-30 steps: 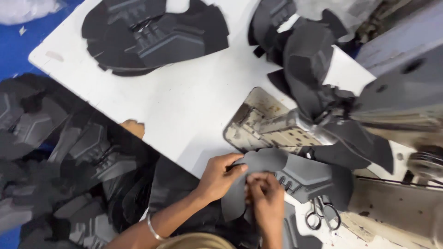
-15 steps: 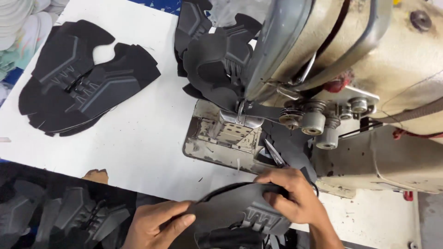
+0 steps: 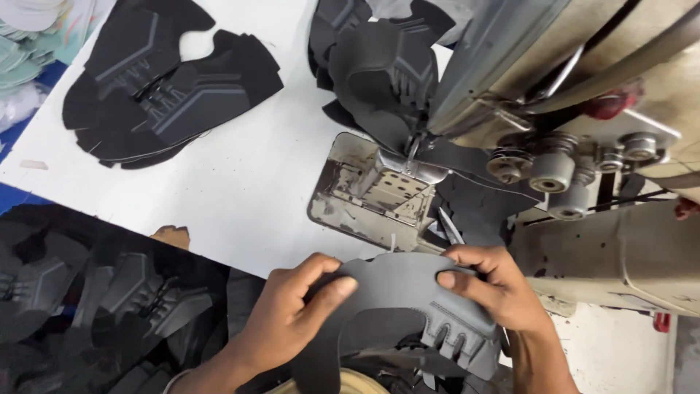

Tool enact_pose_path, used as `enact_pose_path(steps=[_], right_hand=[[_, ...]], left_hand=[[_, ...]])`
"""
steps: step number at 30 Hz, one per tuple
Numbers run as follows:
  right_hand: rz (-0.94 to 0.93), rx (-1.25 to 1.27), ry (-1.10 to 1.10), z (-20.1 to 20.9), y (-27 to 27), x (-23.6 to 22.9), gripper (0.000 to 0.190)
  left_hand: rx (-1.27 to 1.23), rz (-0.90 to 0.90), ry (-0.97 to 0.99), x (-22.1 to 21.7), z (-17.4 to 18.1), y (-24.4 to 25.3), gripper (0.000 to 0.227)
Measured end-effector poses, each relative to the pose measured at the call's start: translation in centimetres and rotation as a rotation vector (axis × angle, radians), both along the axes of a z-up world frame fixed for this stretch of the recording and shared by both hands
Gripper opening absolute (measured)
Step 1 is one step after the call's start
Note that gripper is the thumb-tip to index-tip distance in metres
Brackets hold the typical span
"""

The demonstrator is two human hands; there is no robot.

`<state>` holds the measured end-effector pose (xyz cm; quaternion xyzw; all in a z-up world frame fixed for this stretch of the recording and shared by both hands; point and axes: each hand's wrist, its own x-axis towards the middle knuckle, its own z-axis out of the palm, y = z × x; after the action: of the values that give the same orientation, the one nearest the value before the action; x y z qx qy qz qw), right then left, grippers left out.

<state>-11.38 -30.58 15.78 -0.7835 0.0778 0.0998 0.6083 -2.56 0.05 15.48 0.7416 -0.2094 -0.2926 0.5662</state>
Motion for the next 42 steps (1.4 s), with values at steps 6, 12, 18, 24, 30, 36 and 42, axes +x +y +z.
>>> enact_pose_path(steps=[6, 12, 18, 24, 30, 36, 42], right_hand=[[0.024, 0.087, 0.098, -0.8, -0.7, -0.5, 0.017], [-0.024, 0.257, -0.066, -1.8, -1.7, -1.5, 0.042], [0.191, 0.198, -0.018, -0.2, -1.4, 0.0, 0.031], [0.17, 0.168, 0.029, 0.5, -1.5, 0.4, 0.022], [0.155, 0.16, 0.083, 0.9, -1.5, 0.7, 0.02], [0.161, 0.083, 0.093, 1.0, -1.7, 0.9, 0.016], [0.135, 0.097, 0.097, 1.1, -1.6, 1.1, 0.023]], left_hand=[[-0.16, -0.202, -0.011, 1.7, 2.0, -1.9, 0.044], [-0.259, -0.163, 0.315, 0.9, -1.5, -2.5, 0.039], [-0.342, -0.146, 0.483, 0.4, -3.1, -2.1, 0.037], [-0.326, -0.141, 0.375, 0.7, -2.4, -2.1, 0.033], [-0.268, -0.152, 0.279, 1.3, -1.2, -2.1, 0.031], [-0.23, -0.156, 0.219, 1.6, -0.6, -2.0, 0.028], [-0.16, -0.143, 0.177, 1.6, 0.0, -2.0, 0.027]])
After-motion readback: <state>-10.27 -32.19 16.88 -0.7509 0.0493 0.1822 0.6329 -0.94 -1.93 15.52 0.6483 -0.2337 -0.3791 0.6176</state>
